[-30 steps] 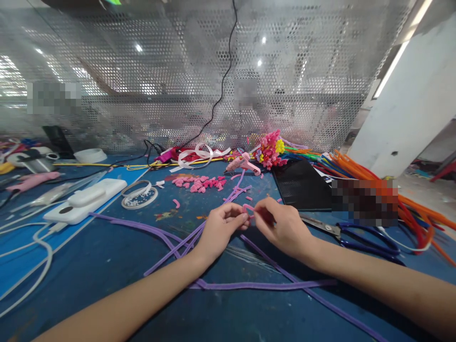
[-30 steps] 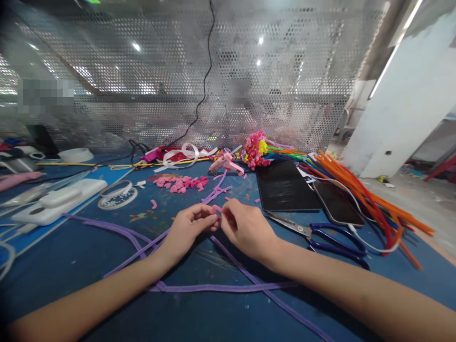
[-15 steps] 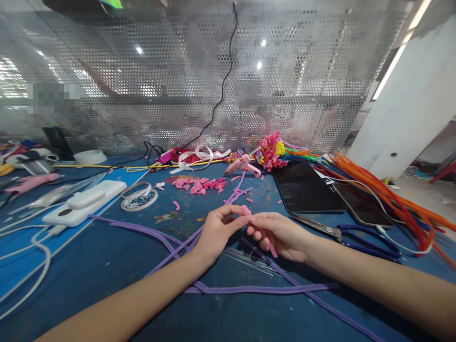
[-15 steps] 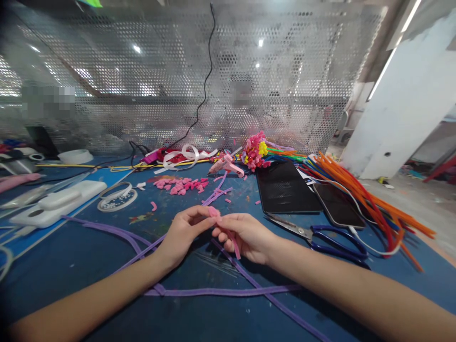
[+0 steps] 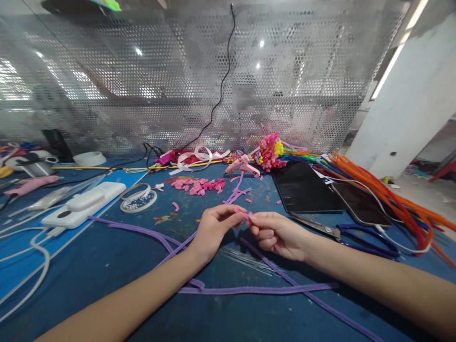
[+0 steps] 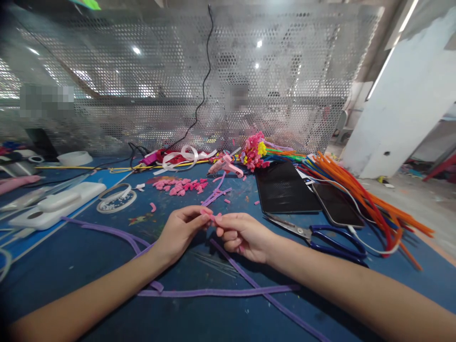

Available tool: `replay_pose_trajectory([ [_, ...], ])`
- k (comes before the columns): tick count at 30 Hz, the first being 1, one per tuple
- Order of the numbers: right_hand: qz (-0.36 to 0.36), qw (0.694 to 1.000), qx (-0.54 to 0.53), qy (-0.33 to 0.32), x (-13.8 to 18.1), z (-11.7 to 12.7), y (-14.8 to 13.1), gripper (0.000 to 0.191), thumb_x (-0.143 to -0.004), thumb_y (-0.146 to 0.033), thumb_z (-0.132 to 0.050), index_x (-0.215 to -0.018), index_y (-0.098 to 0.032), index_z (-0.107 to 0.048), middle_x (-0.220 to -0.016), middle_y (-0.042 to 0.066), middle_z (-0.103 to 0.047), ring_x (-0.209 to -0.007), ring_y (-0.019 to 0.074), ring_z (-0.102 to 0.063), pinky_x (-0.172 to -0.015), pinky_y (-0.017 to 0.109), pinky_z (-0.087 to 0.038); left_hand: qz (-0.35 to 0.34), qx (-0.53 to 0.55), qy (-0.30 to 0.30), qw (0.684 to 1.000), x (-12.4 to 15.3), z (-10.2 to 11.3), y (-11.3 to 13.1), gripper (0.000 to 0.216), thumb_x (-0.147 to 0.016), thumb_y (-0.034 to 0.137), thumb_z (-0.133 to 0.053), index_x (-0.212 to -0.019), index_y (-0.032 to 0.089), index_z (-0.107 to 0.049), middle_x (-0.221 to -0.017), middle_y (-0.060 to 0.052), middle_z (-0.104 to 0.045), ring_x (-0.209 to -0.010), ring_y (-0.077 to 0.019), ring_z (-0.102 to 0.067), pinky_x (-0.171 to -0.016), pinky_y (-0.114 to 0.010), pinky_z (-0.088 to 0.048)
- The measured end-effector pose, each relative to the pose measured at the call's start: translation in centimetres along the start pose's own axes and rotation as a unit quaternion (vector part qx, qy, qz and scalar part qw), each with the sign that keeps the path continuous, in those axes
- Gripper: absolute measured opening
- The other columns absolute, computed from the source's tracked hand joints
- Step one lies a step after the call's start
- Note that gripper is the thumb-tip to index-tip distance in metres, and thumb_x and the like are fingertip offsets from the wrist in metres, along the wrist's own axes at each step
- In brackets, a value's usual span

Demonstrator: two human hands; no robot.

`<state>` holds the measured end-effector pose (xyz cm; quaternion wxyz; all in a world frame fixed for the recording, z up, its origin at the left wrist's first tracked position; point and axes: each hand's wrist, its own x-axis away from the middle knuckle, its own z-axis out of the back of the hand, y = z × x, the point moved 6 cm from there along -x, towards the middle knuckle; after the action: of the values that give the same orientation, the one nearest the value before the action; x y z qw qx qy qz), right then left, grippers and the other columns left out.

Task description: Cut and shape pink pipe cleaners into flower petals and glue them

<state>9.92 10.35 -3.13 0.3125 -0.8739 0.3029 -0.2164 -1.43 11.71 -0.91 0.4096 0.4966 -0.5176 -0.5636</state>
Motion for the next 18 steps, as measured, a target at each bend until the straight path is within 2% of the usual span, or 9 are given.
replay_pose_trajectory([
  [3, 0.021, 1.0, 0.003, 0.013, -0.1, 0.2, -0.3, 0.013, -0.074, -0.02, -0.063, -0.075, -0.01, -0.055, -0.057, -0.004, -0.051, -0.037, -0.0031, -0.023, -0.035, 0.009, -0.015, -0.032, -0.071, 0.019, 0.997, 0.3, 0.1, 0.9, 0.017, -0.07, 0.031, -0.064, -0.077, 0.016, -0.065, -0.069, -0.002, -0.065, -0.06, -0.0122, -0.054, -0.059, -0.023, -0.043],
  [6, 0.021, 0.997, 0.043, 0.056, -0.1, 0.7, -0.3, 0.016, -0.071, -0.021, -0.065, -0.067, -0.012, -0.052, -0.052, -0.006, -0.049, -0.037, -0.0016, -0.022, -0.035, 0.012, -0.014, -0.095, -0.225, -0.018, 0.97, 0.7, -0.4, 2.2, 0.017, -0.077, 0.033, -0.056, -0.081, 0.018, -0.063, -0.077, -0.003, -0.066, -0.067, -0.0143, -0.056, -0.065, -0.024, -0.043],
  [8, 0.023, 0.993, 0.08, 0.082, 0.0, 0.9, -0.3, 0.019, -0.069, -0.022, -0.066, -0.065, -0.012, -0.051, -0.049, -0.006, -0.047, -0.037, -0.0005, -0.023, -0.036, 0.013, -0.014, -0.172, -0.36, -0.068, 0.915, 1.1, -0.9, 3.1, 0.019, -0.081, 0.031, -0.049, -0.086, 0.02, -0.064, -0.084, -0.004, -0.066, -0.077, -0.0162, -0.057, -0.073, -0.027, -0.041],
  [10, 0.029, 0.989, 0.111, 0.095, 0.1, 0.9, -0.3, 0.02, -0.067, -0.024, -0.067, -0.064, -0.013, -0.051, -0.048, -0.007, -0.046, -0.037, 0.0001, -0.025, -0.036, 0.014, -0.016, -0.246, -0.482, -0.114, 0.833, 1.4, -1.2, 3.4, 0.022, -0.084, 0.028, -0.045, -0.091, 0.021, -0.064, -0.089, -0.006, -0.066, -0.083, -0.0181, -0.056, -0.076, -0.029, -0.037],
  [12, 0.047, 0.984, 0.138, 0.102, 0.1, 0.8, -0.3, 0.022, -0.067, -0.027, -0.068, -0.065, -0.013, -0.051, -0.05, -0.006, -0.048, -0.038, 0.0002, -0.026, -0.037, 0.014, -0.018, -0.294, -0.561, -0.137, 0.762, 1.6, -1.3, 3.4, 0.022, -0.084, 0.026, -0.043, -0.092, 0.022, -0.064, -0.09, -0.007, -0.066, -0.082, -0.0188, -0.056, -0.074, -0.03, -0.035],
  [13, 0.061, 0.98, 0.155, 0.108, 0.1, 0.8, -0.4, 0.022, -0.067, -0.029, -0.067, -0.065, -0.013, -0.052, -0.052, -0.006, -0.049, -0.038, 0.0003, -0.027, -0.038, 0.015, -0.018, -0.306, -0.582, -0.137, 0.741, 1.7, -1.2, 3.4, 0.022, -0.084, 0.025, -0.044, -0.091, 0.023, -0.064, -0.088, -0.007, -0.066, -0.079, -0.0184, -0.055, -0.071, -0.029, -0.034],
  [15, 0.099, 0.965, 0.209, 0.125, 0.1, 0.8, -0.7, 0.023, -0.068, -0.032, -0.066, -0.067, -0.013, -0.053, -0.056, -0.005, -0.051, -0.039, 0.0007, -0.029, -0.039, 0.016, -0.021, -0.308, -0.589, -0.132, 0.735, 1.7, -1.3, 3.5, 0.019, -0.082, 0.025, -0.045, -0.084, 0.023, -0.064, -0.08, -0.006, -0.065, -0.072, -0.0166, -0.054, -0.065, -0.027, -0.033],
  [16, 0.125, 0.951, 0.25, 0.131, 0.2, 0.8, -0.9, 0.023, -0.069, -0.033, -0.065, -0.068, -0.013, -0.054, -0.058, -0.004, -0.051, -0.04, 0.0014, -0.031, -0.039, 0.016, -0.023, -0.297, -0.577, -0.125, 0.751, 1.7, -1.4, 3.7, 0.018, -0.081, 0.025, -0.046, -0.079, 0.022, -0.064, -0.074, -0.005, -0.063, -0.068, -0.0155, -0.052, -0.062, -0.026, -0.032],
  [18, 0.203, 0.903, 0.355, 0.132, 0.5, 0.4, -2.0, 0.019, -0.072, -0.033, -0.062, -0.073, -0.014, -0.056, -0.062, -0.003, -0.054, -0.046, 0.0043, -0.04, -0.044, 0.018, -0.031, -0.247, -0.517, -0.102, 0.813, 1.7, -1.7, 4.1, 0.018, -0.078, 0.026, -0.048, -0.068, 0.02, -0.061, -0.064, -0.002, -0.057, -0.06, -0.0127, -0.048, -0.057, -0.025, -0.03],
])
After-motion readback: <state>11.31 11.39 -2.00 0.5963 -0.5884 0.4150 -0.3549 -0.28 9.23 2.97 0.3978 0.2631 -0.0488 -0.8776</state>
